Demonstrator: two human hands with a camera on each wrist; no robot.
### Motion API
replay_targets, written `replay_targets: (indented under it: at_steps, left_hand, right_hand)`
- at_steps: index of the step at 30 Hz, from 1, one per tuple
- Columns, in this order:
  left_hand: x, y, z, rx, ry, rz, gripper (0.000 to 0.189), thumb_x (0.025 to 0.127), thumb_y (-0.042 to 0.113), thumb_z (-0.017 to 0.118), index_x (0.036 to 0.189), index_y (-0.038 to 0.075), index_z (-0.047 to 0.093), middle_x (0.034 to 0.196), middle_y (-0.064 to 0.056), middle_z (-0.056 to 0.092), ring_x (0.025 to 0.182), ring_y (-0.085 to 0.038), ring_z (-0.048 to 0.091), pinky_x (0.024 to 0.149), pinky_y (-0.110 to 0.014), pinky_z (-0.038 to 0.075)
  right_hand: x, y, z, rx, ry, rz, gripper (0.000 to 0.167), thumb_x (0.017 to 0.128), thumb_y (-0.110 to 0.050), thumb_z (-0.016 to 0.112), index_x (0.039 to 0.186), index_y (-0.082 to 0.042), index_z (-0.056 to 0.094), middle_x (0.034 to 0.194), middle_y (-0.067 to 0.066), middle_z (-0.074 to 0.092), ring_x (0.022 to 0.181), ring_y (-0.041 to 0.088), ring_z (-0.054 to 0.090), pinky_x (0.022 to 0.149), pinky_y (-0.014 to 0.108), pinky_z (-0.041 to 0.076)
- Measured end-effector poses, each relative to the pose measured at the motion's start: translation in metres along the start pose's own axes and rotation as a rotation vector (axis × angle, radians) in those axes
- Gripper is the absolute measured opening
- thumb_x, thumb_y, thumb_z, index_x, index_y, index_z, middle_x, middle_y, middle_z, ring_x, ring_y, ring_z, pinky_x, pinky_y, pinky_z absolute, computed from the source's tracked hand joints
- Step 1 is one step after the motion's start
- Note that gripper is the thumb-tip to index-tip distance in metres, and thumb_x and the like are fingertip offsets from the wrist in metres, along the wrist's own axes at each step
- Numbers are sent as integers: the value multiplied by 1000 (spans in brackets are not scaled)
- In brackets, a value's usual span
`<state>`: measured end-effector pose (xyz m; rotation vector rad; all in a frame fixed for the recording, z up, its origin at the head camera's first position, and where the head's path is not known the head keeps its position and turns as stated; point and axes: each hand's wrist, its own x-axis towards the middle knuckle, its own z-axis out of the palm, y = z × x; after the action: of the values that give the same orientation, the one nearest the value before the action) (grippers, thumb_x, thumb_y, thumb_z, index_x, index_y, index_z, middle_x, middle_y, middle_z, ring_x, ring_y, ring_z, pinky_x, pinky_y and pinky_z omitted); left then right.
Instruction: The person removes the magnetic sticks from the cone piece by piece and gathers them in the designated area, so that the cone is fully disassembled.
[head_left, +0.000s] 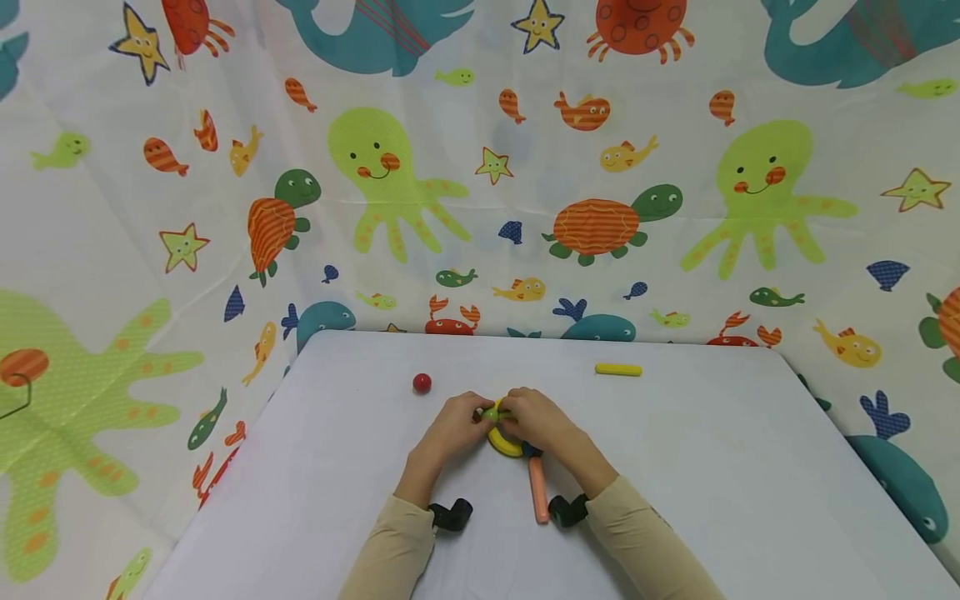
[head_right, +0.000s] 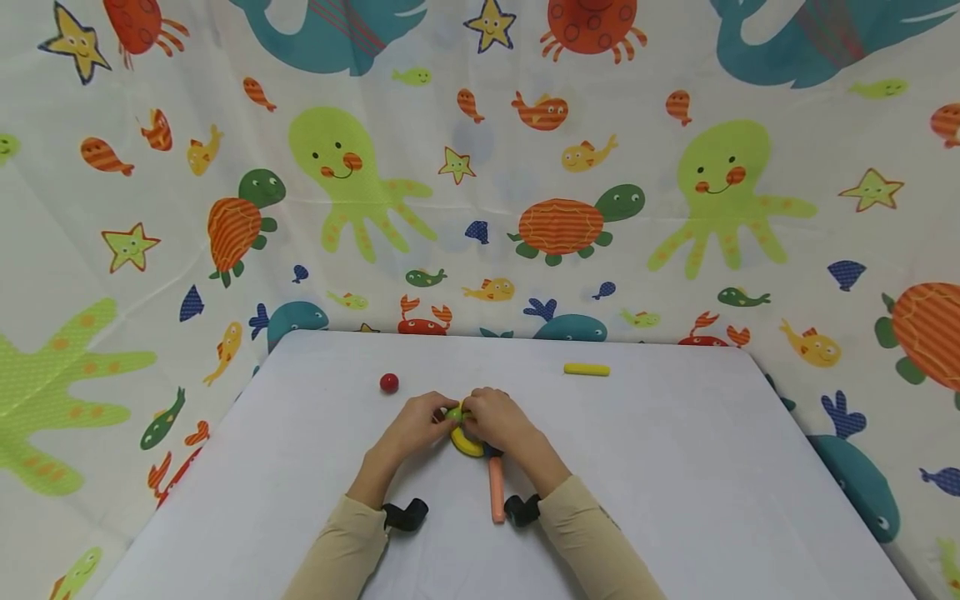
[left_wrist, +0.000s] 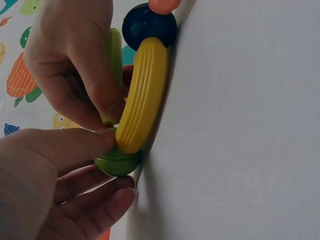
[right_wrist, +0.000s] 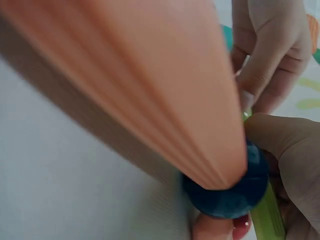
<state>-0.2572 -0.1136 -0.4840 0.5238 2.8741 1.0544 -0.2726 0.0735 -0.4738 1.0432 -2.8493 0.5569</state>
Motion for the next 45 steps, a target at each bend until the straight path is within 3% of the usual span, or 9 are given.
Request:
replay_targets:
  at_steps: [4, 15, 21, 26, 35, 45]
  left_hand:
    - [0, 1, 1, -8, -1, -13, 34, 93, 16, 70, 124, 3, 69, 109, -10, 69, 89, -16, 61, 81, -32, 55]
    - [1, 1, 1, -7, -6, -26, 34, 92, 17, 70, 124, 4, 69, 108, -8, 68, 87, -14, 59, 78, -30, 54]
    - [0, 0, 1, -13, -12, -51, 35, 93, 20, 70, 125, 7, 70, 108, -6, 68, 88, -14, 58, 80, -30, 54]
    - [0, 0, 1, -23, -13, -69, 35, 93, 20, 70, 125, 8, 69, 108, -6, 67, 88, -14, 58, 81, -30, 54]
    - [1, 1, 0, -22, -20, -66, 35, 93, 20, 70, 126, 6, 69, 111, -8, 68, 89, -14, 58, 81, -30, 55]
    - [0, 0, 1, -21, -16, -74, 35, 93, 21, 70, 126, 7, 69, 110, -7, 68, 89, -14, 58, 82, -31, 55]
  right_hand:
    - [0, 4, -5, -4, 29, -19, 17, 88, -11, 75, 104, -5, 75, 97, 5, 71, 93, 18, 65, 86, 35, 57]
    - [-3, 26, -23, 27, 68, 55, 20, 91, -12, 73, 110, -6, 75, 105, 3, 69, 99, 18, 63, 93, 35, 56]
    - [-4, 47, -33, -37, 122, 51, 21, 89, -11, 75, 109, -5, 76, 102, 5, 65, 94, 17, 61, 89, 33, 57]
    - [-10, 70, -39, -49, 114, 101, 22, 90, -11, 73, 112, -4, 75, 104, 7, 66, 98, 21, 60, 92, 37, 56]
    - [-32, 112, -40, -43, 42, 265, 23, 93, -9, 70, 114, -2, 73, 108, 12, 67, 105, 28, 61, 99, 45, 53]
    - [-46, 130, -40, -22, 38, 271, 23, 90, -8, 72, 111, 1, 73, 105, 13, 67, 100, 29, 62, 97, 47, 53]
